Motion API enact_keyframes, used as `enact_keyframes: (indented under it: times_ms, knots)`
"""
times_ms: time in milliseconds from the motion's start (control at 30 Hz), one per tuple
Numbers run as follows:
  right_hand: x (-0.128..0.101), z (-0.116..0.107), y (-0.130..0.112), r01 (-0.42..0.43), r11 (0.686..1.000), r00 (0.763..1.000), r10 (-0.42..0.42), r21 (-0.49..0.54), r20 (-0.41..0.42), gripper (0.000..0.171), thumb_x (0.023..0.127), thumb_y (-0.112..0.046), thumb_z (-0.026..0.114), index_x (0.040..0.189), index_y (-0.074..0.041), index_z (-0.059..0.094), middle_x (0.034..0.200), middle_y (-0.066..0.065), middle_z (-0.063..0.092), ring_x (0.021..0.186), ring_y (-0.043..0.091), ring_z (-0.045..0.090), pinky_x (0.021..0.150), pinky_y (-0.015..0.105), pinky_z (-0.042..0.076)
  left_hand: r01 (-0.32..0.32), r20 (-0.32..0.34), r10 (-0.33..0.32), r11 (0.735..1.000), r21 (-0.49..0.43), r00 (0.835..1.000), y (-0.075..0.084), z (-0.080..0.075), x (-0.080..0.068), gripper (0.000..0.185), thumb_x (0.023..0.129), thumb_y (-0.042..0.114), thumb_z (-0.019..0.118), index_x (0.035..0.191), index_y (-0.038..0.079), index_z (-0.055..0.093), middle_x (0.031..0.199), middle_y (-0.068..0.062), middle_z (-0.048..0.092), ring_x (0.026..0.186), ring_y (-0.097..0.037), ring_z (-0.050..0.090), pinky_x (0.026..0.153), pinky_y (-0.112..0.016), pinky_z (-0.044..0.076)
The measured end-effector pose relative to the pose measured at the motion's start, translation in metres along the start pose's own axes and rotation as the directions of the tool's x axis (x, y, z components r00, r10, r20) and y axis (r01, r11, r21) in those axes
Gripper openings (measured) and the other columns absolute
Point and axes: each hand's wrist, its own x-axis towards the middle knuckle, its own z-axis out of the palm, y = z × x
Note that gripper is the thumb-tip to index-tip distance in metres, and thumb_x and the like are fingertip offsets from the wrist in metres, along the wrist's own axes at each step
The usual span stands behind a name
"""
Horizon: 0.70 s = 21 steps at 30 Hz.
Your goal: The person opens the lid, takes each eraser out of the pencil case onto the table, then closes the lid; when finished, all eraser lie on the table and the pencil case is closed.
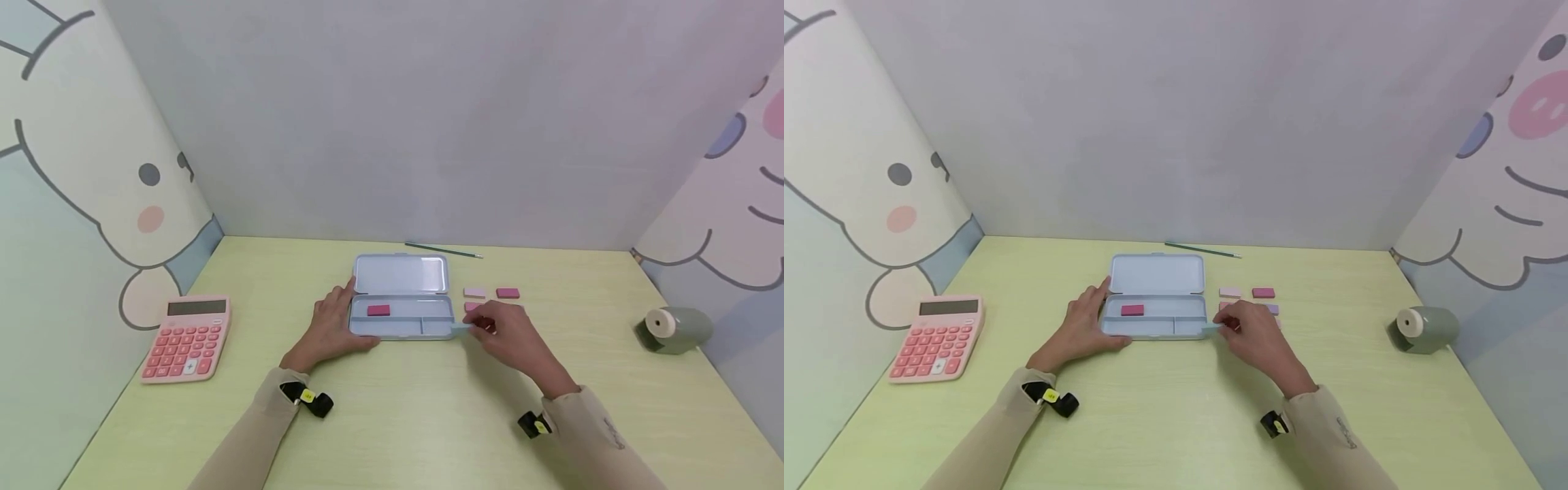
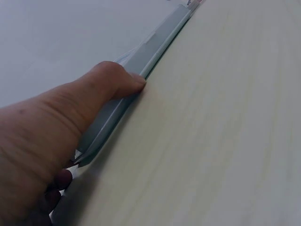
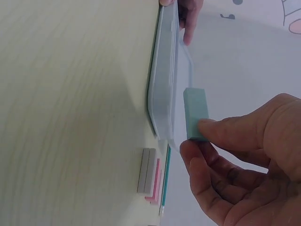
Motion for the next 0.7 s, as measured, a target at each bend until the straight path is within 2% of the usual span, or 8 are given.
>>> enact_keyframes:
  times_ms: [300, 700]
  knots:
    - [-0.019, -0.012, 0.012, -0.038, 0.998, 0.999, 0.038, -0.046, 0.007, 0.013, 0.093, -0.003, 0.079, 0.105, -0.008, 0.083, 0.093, 0.0, 0.075, 0.08, 0.014, 0.058, 0.072, 0.025, 0.051, 0.01, 0.01, -0.01, 1.0, 0.005, 1.0, -0.001, 0.0, 0.0, 0.135, 0.073, 0.061, 0.09, 0.174, 0.012, 0.014, 0.152, -0.018, 0.049, 0.137, -0.035, 0.049, 0.124, -0.063, 0.028]
    - [-0.023, -0.012, 0.025, -0.025, 0.999, 0.998, 0.028, -0.046, 0.061, 0.013, 0.094, 0.0, 0.074, 0.1, -0.007, 0.083, 0.092, 0.003, 0.076, 0.079, 0.013, 0.058, 0.071, 0.026, 0.051, 0.009, 0.018, -0.009, 1.0, -0.003, 1.0, 0.001, -0.002, -0.001, 0.135, 0.073, 0.059, 0.09, 0.174, 0.012, 0.013, 0.152, -0.018, 0.049, 0.137, -0.035, 0.049, 0.123, -0.061, 0.029]
